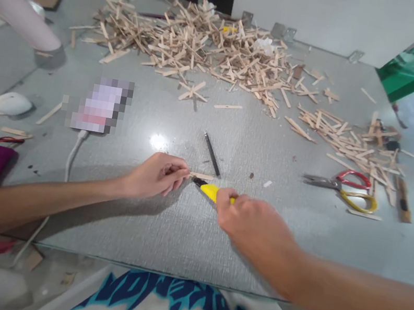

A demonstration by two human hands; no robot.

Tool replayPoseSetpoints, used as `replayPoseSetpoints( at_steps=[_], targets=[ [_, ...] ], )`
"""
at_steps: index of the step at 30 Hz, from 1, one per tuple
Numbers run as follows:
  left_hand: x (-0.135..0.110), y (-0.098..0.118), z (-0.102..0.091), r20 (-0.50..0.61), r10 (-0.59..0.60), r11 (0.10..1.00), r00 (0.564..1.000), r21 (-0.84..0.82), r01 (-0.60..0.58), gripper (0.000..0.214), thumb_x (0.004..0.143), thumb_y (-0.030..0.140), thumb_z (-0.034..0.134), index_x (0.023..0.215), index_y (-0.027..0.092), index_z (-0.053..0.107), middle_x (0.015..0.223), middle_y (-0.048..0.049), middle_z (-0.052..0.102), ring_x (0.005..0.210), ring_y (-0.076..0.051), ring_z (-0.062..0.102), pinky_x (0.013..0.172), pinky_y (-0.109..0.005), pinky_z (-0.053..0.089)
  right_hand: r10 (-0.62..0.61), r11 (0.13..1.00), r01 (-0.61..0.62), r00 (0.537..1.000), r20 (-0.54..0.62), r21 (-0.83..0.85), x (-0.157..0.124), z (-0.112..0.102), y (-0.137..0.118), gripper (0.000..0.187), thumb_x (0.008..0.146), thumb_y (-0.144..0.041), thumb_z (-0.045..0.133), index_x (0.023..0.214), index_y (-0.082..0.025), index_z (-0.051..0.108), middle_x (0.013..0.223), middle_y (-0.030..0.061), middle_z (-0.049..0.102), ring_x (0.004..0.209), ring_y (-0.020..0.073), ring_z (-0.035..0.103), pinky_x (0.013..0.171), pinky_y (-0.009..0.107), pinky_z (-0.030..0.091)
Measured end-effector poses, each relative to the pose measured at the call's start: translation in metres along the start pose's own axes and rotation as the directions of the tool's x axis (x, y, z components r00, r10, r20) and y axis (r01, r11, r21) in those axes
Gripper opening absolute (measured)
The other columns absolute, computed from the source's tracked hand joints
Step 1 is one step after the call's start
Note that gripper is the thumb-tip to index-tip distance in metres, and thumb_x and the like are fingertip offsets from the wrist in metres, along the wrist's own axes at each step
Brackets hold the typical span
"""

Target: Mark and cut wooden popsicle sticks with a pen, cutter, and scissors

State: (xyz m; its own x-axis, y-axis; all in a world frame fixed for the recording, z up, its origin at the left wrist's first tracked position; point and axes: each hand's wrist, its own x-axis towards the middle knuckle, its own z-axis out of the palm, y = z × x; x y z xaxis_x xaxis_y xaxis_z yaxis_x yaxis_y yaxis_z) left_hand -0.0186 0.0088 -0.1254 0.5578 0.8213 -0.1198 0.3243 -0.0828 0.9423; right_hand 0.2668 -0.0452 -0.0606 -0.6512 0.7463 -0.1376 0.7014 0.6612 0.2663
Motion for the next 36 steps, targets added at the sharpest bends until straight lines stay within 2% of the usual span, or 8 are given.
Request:
replayPoseSetpoints(
  at_steps=[8,13,18,22,26,29,33,36],
  targets=[
    [0.002,-0.002,-0.001,-0.024,-0.018,0.999,1.000,-0.030,0.017,0.035,0.112,0.024,0.054,0.078,0.017,0.062,0.065,0.0012,0.066,0.044,-0.006,0.057,0.046,-0.015,0.043,-0.171,0.981,0.171,0.985,0.005,-0.096,0.012,0.029,0.031,0.031,0.100,0.001,0.049,0.115,-0.016,0.071,0.070,0.0035,0.069,0.047,0.0156,0.051,0.051,0.034,0.016],
    [0.002,-0.004,-0.001,-0.020,0.009,1.000,1.000,-0.027,-0.009,0.034,0.112,0.026,0.055,0.079,0.018,0.063,0.065,0.0018,0.065,0.044,-0.006,0.057,0.046,-0.015,0.043,-0.044,0.998,0.040,0.995,-0.094,-0.040,0.002,0.027,0.006,0.037,0.098,0.002,0.047,0.117,-0.015,0.073,0.065,0.0050,0.065,0.046,0.0167,0.049,0.048,0.035,0.018],
    [0.005,-0.001,-0.003,-0.040,-0.022,0.996,0.999,-0.086,0.019,0.035,0.113,0.028,0.057,0.080,0.018,0.062,0.067,0.0010,0.065,0.045,-0.006,0.057,0.042,-0.015,0.042,-0.072,0.995,0.071,0.997,-0.011,-0.074,0.008,0.021,0.016,0.039,0.100,0.003,0.045,0.122,-0.017,0.072,0.073,0.0041,0.068,0.048,0.0160,0.050,0.053,0.035,0.017],
    [0.006,-0.001,0.000,-0.081,-0.053,0.975,0.995,-0.220,0.034,0.037,0.116,0.048,0.056,0.098,0.017,0.066,0.078,-0.0021,0.070,0.050,-0.010,0.064,0.038,-0.018,0.044,0.044,0.977,-0.052,0.998,0.044,0.207,0.012,0.020,0.030,0.026,0.117,-0.029,0.046,0.120,-0.017,0.069,0.072,0.0027,0.068,0.052,0.0175,0.053,0.053,0.032,0.020],
    [0.005,-0.009,0.008,-0.129,0.031,0.968,0.991,-0.243,-0.062,0.049,0.115,0.060,0.055,0.142,0.018,0.056,0.109,-0.0098,0.078,0.056,-0.010,0.069,0.045,-0.020,0.051,0.168,0.753,-0.194,0.981,0.102,0.629,0.014,0.017,0.028,0.042,0.118,-0.055,0.044,0.111,-0.021,0.066,0.084,0.0053,0.074,0.073,0.0223,0.068,0.065,0.030,0.043],
    [0.003,-0.012,0.013,-0.091,0.116,0.980,0.989,-0.149,-0.128,0.060,0.116,0.052,0.055,0.163,0.021,0.033,0.122,-0.0128,0.079,0.057,-0.009,0.069,0.056,-0.022,0.056,0.147,0.519,-0.216,0.976,0.163,0.827,0.016,0.014,0.020,0.047,0.115,-0.062,0.044,0.093,-0.023,0.058,0.082,0.0035,0.071,0.069,0.0195,0.063,0.064,0.031,0.045],
    [0.001,-0.010,0.017,-0.062,0.149,0.984,0.987,-0.087,-0.155,0.069,0.119,0.043,0.047,0.172,0.019,0.010,0.108,-0.0092,0.080,0.053,-0.009,0.061,0.052,-0.021,0.049,-0.044,0.098,-0.326,0.942,0.332,0.940,0.015,0.008,0.011,0.039,0.116,-0.058,0.045,0.097,-0.024,0.054,0.071,-0.0044,0.055,0.058,0.0148,0.050,0.053,0.027,0.039],
    [0.000,-0.011,0.018,-0.068,0.163,0.986,0.984,-0.018,-0.164,0.073,0.118,0.040,0.044,0.173,0.014,0.003,0.086,-0.0007,0.075,0.052,-0.010,0.058,0.053,-0.022,0.046,-0.180,-0.099,-0.373,0.918,0.353,0.922,0.015,0.000,0.012,0.033,0.117,-0.055,0.045,0.110,-0.023,0.054,0.076,-0.0062,0.050,0.057,0.0124,0.045,0.052,0.025,0.037]
  ],
)
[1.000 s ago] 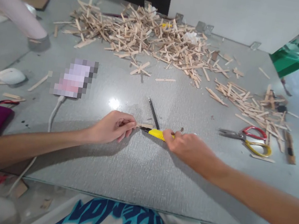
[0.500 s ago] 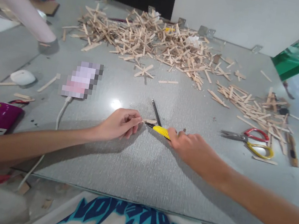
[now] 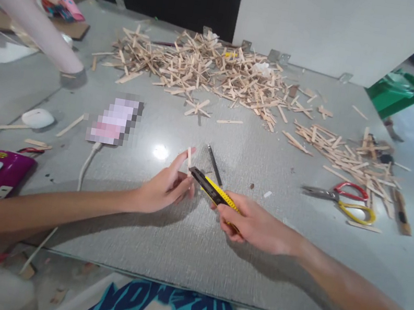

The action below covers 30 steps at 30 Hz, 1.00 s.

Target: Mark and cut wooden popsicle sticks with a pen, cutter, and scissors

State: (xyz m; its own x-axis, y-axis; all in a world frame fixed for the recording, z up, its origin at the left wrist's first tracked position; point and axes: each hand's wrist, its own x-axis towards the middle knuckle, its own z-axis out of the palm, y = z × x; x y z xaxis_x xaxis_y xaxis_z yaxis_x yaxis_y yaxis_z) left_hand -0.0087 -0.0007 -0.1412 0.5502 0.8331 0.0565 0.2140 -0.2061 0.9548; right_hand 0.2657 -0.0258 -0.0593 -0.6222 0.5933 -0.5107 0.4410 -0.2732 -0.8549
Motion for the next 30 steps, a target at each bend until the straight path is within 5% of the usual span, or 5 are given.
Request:
replayPoseSetpoints(
  at_steps=[6,13,19,26,30],
  targets=[
    [-0.002,-0.011,0.004,0.024,0.089,0.985,0.996,0.145,-0.092,0.075,0.118,0.032,0.039,0.174,0.010,-0.006,0.069,0.0070,0.063,0.053,-0.014,0.058,0.057,-0.024,0.047,0.056,0.993,-0.052,0.998,0.033,-0.102,-0.003,-0.019,-0.021,0.044,0.114,-0.064,0.051,0.116,-0.021,0.058,0.068,-0.0060,0.055,0.053,0.0119,0.044,0.048,0.023,0.034],
    [-0.002,-0.021,0.006,0.058,0.067,0.982,0.996,0.171,-0.076,0.078,0.117,0.029,0.037,0.172,0.008,-0.014,0.074,0.0046,0.063,0.059,-0.016,0.059,0.061,-0.028,0.049,0.003,0.982,-0.031,0.989,-0.149,-0.185,0.003,0.020,0.000,0.039,0.114,-0.059,0.049,0.099,-0.024,0.050,0.069,-0.0039,0.058,0.059,0.0140,0.052,0.056,0.026,0.042],
    [-0.001,-0.026,0.007,0.046,0.135,0.977,0.990,0.162,-0.140,0.078,0.117,0.030,0.041,0.172,0.011,-0.010,0.068,0.0089,0.057,0.051,-0.013,0.053,0.054,-0.024,0.042,0.074,0.964,-0.093,0.993,-0.088,-0.247,0.000,-0.001,-0.030,0.047,0.111,-0.066,0.051,0.092,-0.024,0.053,0.062,-0.0050,0.055,0.053,0.0127,0.043,0.053,0.027,0.034],
    [0.000,-0.025,0.006,0.040,0.089,0.990,0.995,0.108,-0.093,0.077,0.115,0.028,0.044,0.172,0.012,-0.006,0.067,0.0084,0.059,0.050,-0.014,0.055,0.052,-0.024,0.044,0.067,0.917,-0.171,0.956,-0.284,-0.361,0.009,0.033,-0.025,0.024,0.111,-0.042,0.050,0.095,-0.024,0.051,0.073,0.0013,0.065,0.062,0.0172,0.055,0.060,0.031,0.040],
    [0.000,-0.028,0.008,0.025,0.102,0.977,0.994,0.183,-0.105,0.077,0.116,0.031,0.040,0.172,0.012,-0.008,0.066,0.0085,0.059,0.048,-0.016,0.055,0.051,-0.026,0.043,0.153,0.941,-0.189,0.978,-0.144,-0.281,0.004,0.015,-0.049,0.037,0.114,-0.051,0.044,0.089,-0.025,0.050,0.061,-0.0028,0.057,0.052,0.0140,0.047,0.054,0.028,0.037]
  ],
)
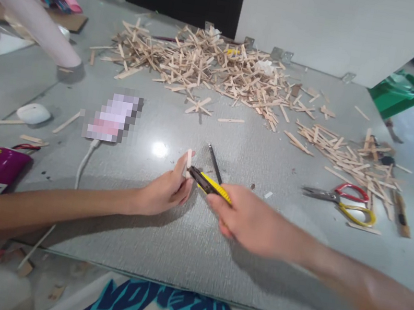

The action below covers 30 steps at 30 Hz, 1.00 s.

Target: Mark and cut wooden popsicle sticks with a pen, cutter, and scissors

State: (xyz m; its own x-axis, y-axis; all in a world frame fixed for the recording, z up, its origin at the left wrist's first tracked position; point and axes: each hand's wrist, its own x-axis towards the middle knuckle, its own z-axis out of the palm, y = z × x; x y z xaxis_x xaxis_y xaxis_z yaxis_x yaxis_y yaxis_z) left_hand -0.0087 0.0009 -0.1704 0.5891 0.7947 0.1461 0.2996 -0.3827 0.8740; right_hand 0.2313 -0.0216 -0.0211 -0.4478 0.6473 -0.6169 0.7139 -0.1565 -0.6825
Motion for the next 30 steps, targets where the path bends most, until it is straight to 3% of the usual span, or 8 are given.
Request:
replayPoseSetpoints(
  at_steps=[3,7,13,15,18,24,30],
  targets=[
    [0.000,0.003,-0.001,-0.003,-0.021,1.000,1.000,-0.011,0.021,0.075,0.115,0.028,0.039,0.172,0.010,-0.006,0.066,0.0084,0.059,0.050,-0.016,0.057,0.053,-0.027,0.045,0.002,1.000,-0.001,0.999,0.041,-0.017,0.001,-0.002,0.000,0.036,0.114,-0.052,0.044,0.091,-0.025,0.051,0.062,-0.0034,0.057,0.051,0.0136,0.047,0.053,0.028,0.036],
    [0.001,0.007,-0.002,0.014,-0.028,0.997,0.999,-0.076,0.029,0.078,0.114,0.028,0.044,0.171,0.009,-0.006,0.066,0.0096,0.058,0.051,-0.015,0.057,0.053,-0.025,0.046,-0.007,0.996,-0.009,0.986,-0.167,-0.091,0.006,0.024,0.013,0.021,0.112,-0.038,0.049,0.095,-0.025,0.048,0.068,-0.0007,0.062,0.060,0.0162,0.056,0.059,0.029,0.040],
    [0.001,0.005,-0.002,-0.003,-0.039,0.999,0.999,-0.017,0.039,0.075,0.113,0.027,0.043,0.171,0.009,-0.002,0.065,0.0098,0.058,0.049,-0.014,0.054,0.051,-0.025,0.043,0.035,0.999,-0.036,0.997,0.066,0.017,0.001,-0.002,-0.003,0.036,0.114,-0.052,0.047,0.091,-0.024,0.052,0.060,-0.0046,0.056,0.049,0.0126,0.045,0.050,0.027,0.035],
    [0.002,0.004,-0.002,0.008,0.017,0.999,1.000,-0.050,-0.016,0.076,0.114,0.026,0.042,0.171,0.011,-0.005,0.065,0.0103,0.057,0.048,-0.013,0.053,0.051,-0.023,0.042,0.008,1.000,-0.008,0.999,0.039,0.004,0.003,0.001,-0.002,0.034,0.113,-0.050,0.049,0.091,-0.024,0.051,0.061,-0.0040,0.058,0.051,0.0129,0.047,0.052,0.027,0.036],
    [0.002,0.003,-0.002,0.012,0.067,0.994,0.998,-0.083,-0.066,0.074,0.115,0.026,0.039,0.172,0.011,-0.006,0.066,0.0099,0.057,0.049,-0.013,0.053,0.051,-0.023,0.044,0.004,1.000,-0.007,0.994,-0.111,-0.026,0.007,0.015,0.005,0.026,0.112,-0.042,0.051,0.092,-0.025,0.047,0.064,-0.0030,0.060,0.056,0.0143,0.053,0.054,0.027,0.038],
    [0.000,0.001,0.000,0.003,-0.007,0.999,1.000,0.038,0.007,0.072,0.115,0.029,0.038,0.171,0.010,-0.004,0.066,0.0092,0.057,0.050,-0.016,0.057,0.055,-0.028,0.047,0.052,0.998,-0.054,0.994,0.094,0.020,0.003,-0.008,-0.008,0.036,0.114,-0.052,0.046,0.096,-0.023,0.056,0.057,-0.0057,0.056,0.047,0.0121,0.044,0.047,0.026,0.034],
    [0.000,0.001,-0.002,0.006,0.025,0.999,1.000,-0.029,-0.024,0.074,0.116,0.027,0.039,0.171,0.009,-0.006,0.065,0.0103,0.057,0.048,-0.012,0.051,0.052,-0.023,0.044,0.037,0.999,-0.037,0.999,-0.031,-0.023,0.004,0.009,-0.004,0.030,0.116,-0.043,0.046,0.092,-0.023,0.049,0.063,-0.0031,0.061,0.055,0.0123,0.051,0.053,0.025,0.039]
  ],
)
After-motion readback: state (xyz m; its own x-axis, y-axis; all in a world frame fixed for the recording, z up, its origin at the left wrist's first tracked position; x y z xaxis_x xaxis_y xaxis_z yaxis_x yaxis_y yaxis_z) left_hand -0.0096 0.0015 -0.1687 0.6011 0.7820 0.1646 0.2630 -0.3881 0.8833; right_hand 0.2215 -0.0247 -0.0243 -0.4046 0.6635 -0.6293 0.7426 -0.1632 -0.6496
